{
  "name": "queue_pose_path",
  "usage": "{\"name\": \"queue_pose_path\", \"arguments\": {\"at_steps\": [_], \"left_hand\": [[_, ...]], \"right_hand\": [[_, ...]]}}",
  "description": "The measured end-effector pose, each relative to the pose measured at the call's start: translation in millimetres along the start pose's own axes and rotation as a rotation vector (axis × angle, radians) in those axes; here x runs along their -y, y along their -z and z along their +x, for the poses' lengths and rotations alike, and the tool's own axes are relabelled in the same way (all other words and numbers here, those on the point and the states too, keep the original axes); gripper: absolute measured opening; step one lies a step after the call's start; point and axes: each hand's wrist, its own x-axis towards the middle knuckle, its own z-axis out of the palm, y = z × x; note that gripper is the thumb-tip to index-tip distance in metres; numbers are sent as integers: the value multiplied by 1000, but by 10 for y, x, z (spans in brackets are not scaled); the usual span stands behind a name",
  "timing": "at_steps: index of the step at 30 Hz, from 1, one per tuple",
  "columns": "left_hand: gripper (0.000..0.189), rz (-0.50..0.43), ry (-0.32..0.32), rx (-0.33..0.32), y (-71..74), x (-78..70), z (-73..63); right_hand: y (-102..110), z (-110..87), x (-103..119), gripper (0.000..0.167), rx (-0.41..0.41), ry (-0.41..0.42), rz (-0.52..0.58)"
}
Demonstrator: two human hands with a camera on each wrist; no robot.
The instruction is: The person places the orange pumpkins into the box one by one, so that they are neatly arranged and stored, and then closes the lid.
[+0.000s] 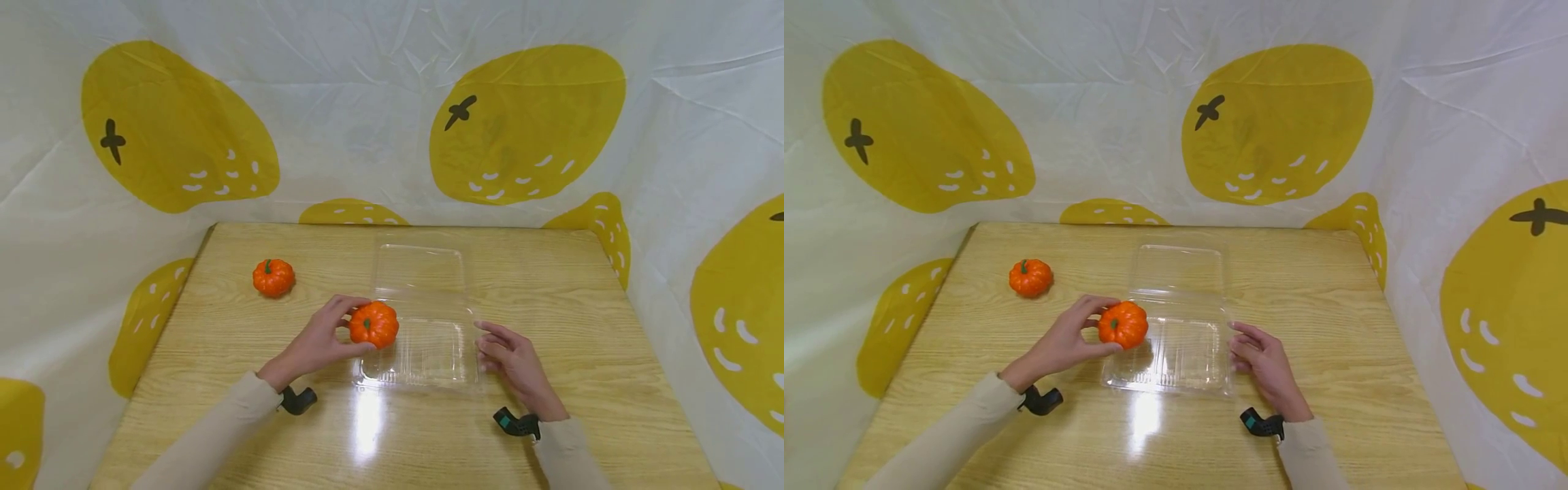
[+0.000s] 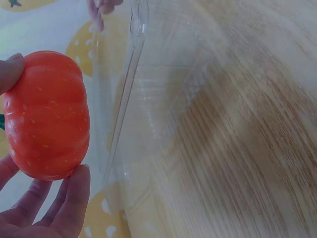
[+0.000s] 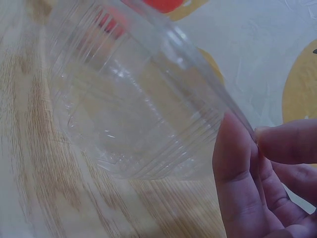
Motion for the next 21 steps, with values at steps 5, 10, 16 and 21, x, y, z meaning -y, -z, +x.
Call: {"name": "queue_pose_path", "arguments": {"at_steps": [5,10,16,21], "left_hand": [[73,16,-8,4,-25,-19,22],[73,19,-11,19,-58,-38,54],[74,21,-22,47,-113,-72,97],[73,15,-45,65,-177,-107,120]], "right_hand": [[-52,12,-8,48,11,8,14],[-87,34,-22,47,19,5,24],[-146,52,-10,52,18,-13,8],[-190,69,-3,51,25,-12,13]]}}
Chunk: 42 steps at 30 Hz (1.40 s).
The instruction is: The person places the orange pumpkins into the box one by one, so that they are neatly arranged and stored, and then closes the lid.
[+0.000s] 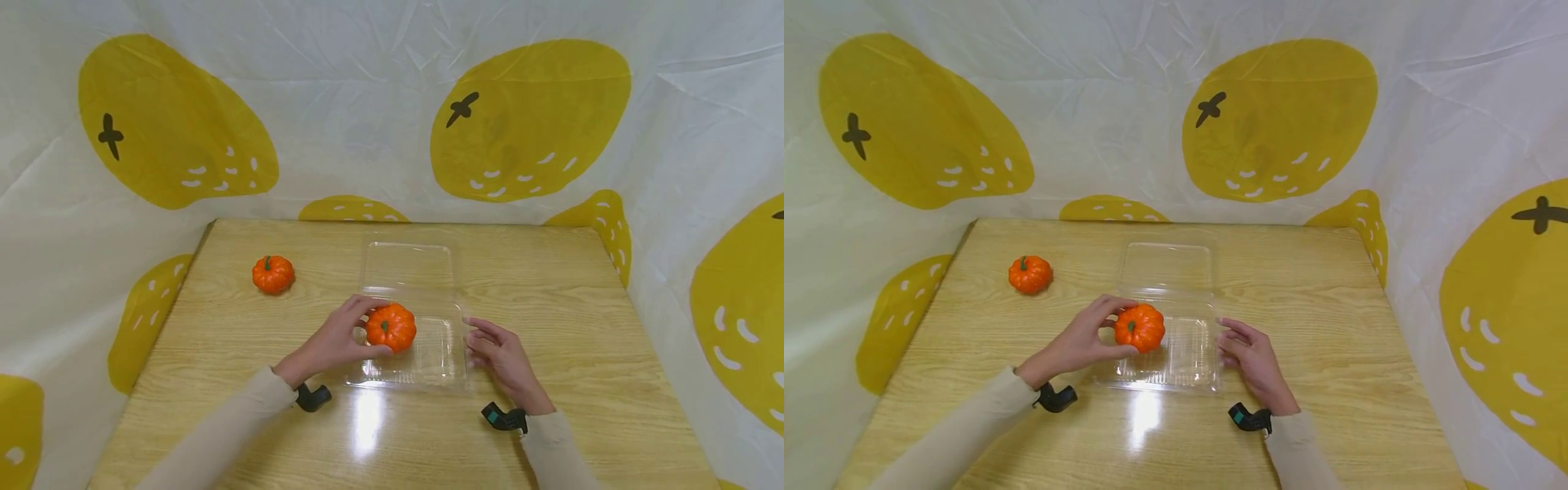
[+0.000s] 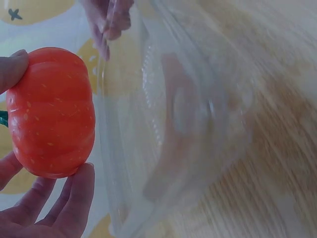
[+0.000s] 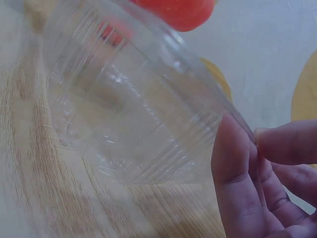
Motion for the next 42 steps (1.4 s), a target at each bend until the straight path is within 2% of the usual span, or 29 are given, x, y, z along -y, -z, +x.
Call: {"name": "queue_pose_path", "arguments": {"at_steps": [7,14,19,31,42], "left_hand": [[72,3,-17,25,-82,-55,41],[72,-6,-1,60,-160,-69,56],[71,-3,16,83,-209,-48,53],[71,33,53,129,-267,-60,66],[72,72,58,160,-320,-83,126]], "right_hand": [[-37,29,-21,51,21,5,2],[-63,53,-26,54,-19,-43,-21],[-69,56,-27,55,-11,-43,-12],[-94,65,-34,56,20,-20,-3],[-89,91,-21,55,23,-34,-37]]}}
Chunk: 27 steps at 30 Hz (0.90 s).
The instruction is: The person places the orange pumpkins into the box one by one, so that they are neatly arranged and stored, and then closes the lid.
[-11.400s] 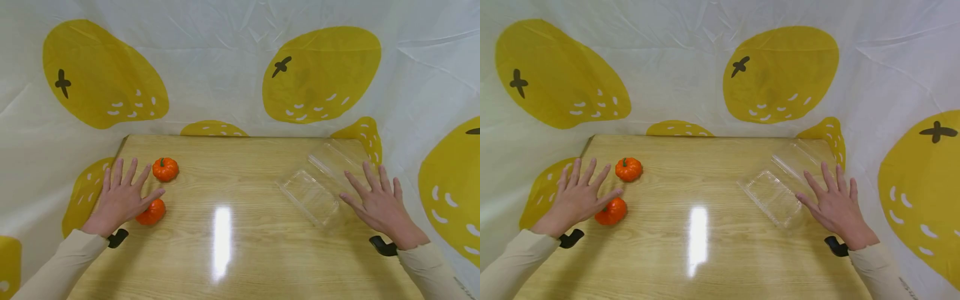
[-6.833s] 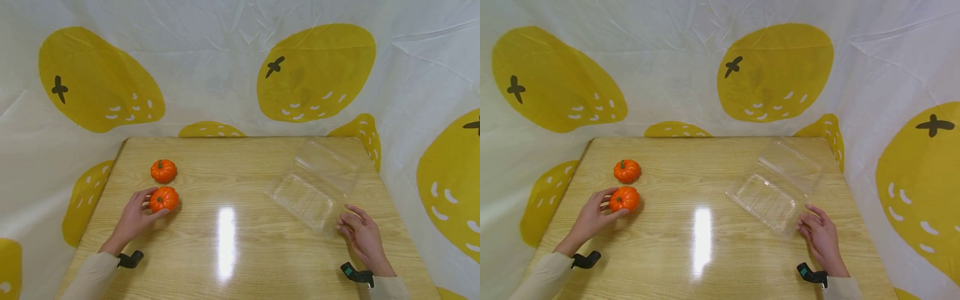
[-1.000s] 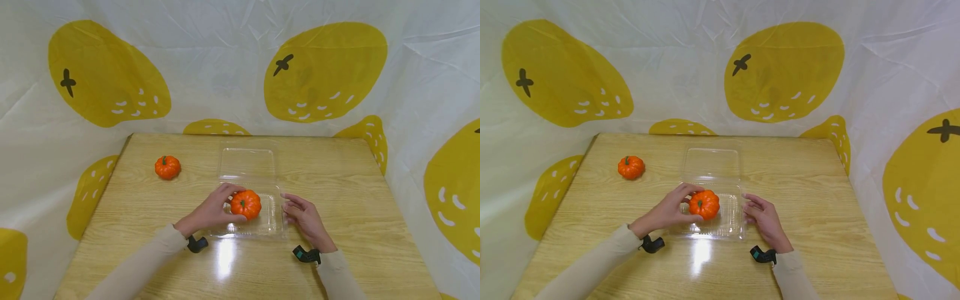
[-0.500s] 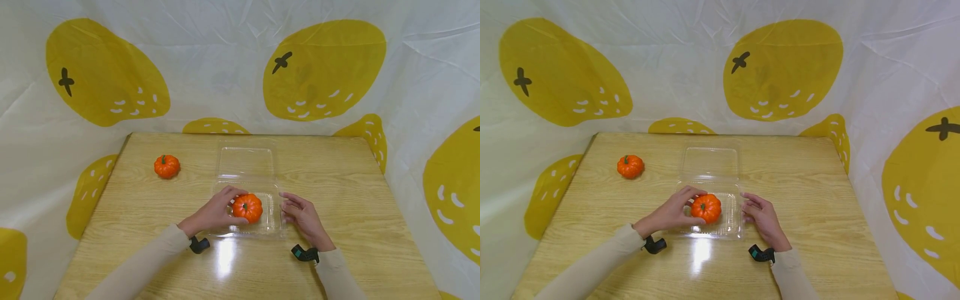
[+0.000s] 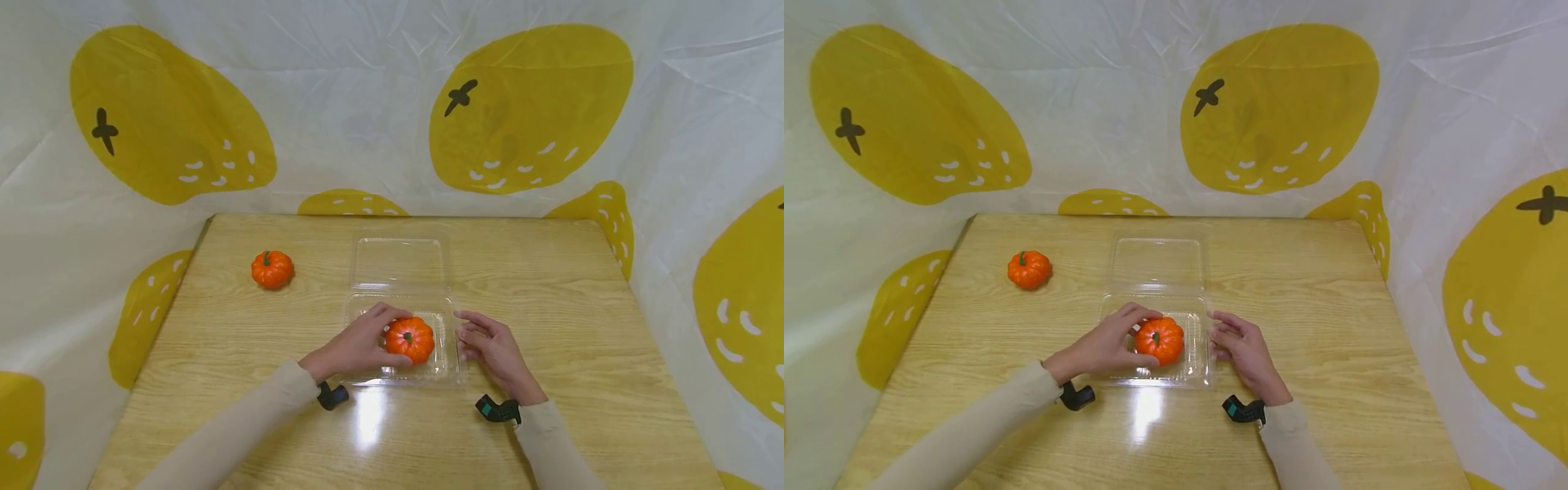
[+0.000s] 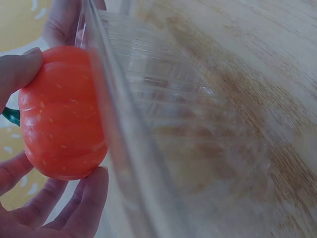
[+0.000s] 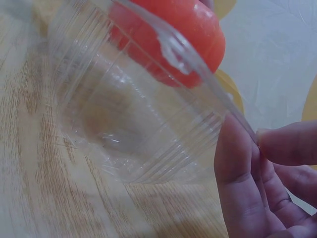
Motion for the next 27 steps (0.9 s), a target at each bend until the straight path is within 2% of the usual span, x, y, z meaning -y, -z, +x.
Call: {"name": "queue_pose_path", "arguments": {"at_steps": [10,27], "left_hand": [[73,-19,25,44,-50,10,64],[73,40,48,82,-124,-12,219]], "right_hand": [[-2,2,7,55,13,13,4],[-4,15,9,55,16,12,31]]}}
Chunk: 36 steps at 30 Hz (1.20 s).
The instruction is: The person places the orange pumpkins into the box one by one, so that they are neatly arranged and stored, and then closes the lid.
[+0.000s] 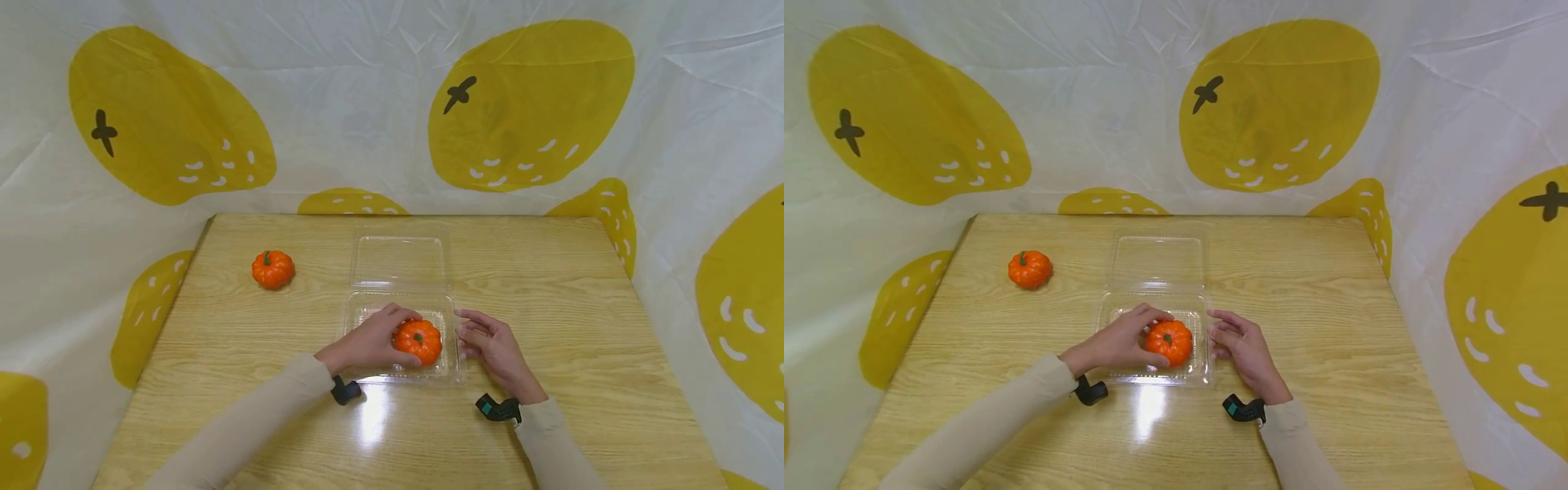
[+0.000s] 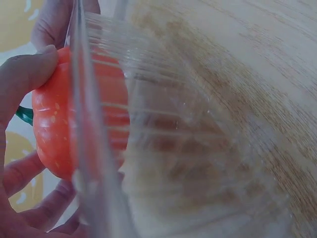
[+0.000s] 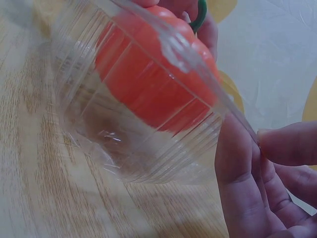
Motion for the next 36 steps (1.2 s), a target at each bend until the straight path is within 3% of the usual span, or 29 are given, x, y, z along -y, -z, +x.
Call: {"name": "queue_pose_path", "arguments": {"at_steps": [8,16,23,36], "left_hand": [[72,35,25,9,-63,-44,43],[74,-9,74,-1,-103,-88,81],[87,-49,73,-10,-120,-79,102],[85,-51,40,-19,-75,-73,57]], "right_hand": [[-6,10,-9,54,-2,0,22],[-2,16,-6,54,2,1,26],[-7,21,4,54,3,2,1],[-12,11,13,54,-6,-6,-17]]}}
